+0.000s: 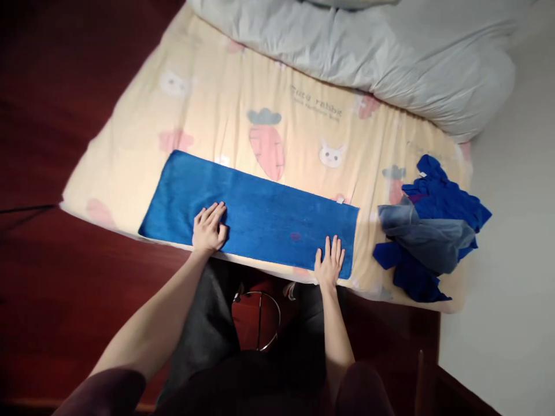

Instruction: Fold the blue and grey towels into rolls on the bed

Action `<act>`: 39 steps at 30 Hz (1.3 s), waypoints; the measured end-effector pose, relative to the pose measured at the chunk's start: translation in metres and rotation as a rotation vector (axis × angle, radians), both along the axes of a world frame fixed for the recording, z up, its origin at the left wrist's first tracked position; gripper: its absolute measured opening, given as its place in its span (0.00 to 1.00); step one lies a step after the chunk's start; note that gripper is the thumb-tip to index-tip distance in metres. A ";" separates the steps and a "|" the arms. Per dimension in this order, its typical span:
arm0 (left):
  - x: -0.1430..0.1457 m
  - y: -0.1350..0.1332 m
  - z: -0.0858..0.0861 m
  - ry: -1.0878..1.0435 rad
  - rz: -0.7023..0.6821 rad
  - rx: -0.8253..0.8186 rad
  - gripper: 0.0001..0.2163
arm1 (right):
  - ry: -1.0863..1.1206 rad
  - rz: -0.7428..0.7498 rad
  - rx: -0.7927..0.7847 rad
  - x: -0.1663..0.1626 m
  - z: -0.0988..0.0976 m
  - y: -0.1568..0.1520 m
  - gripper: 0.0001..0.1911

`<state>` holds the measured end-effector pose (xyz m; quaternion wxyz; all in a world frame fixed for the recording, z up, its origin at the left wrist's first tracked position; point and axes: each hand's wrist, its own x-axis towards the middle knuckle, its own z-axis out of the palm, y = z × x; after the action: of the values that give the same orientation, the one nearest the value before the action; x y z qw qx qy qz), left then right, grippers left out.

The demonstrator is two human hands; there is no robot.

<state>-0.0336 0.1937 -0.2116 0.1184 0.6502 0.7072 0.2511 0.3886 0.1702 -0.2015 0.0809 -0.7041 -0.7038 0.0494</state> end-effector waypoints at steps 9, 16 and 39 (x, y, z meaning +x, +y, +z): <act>-0.004 -0.001 0.009 -0.027 -0.088 -0.048 0.30 | -0.057 -0.066 -0.016 0.019 0.005 -0.003 0.32; 0.017 -0.064 0.013 -0.181 -0.020 -0.043 0.27 | -0.029 -0.146 -0.084 -0.005 0.048 0.027 0.27; 0.134 -0.121 0.029 -1.770 0.489 -0.503 0.25 | -0.015 0.291 -0.372 -0.227 0.062 0.225 0.26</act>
<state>0.1007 0.0725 -0.1825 0.6916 0.0135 0.5108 0.5105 0.1618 0.3954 -0.1399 -0.0634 -0.5985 -0.7771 0.1841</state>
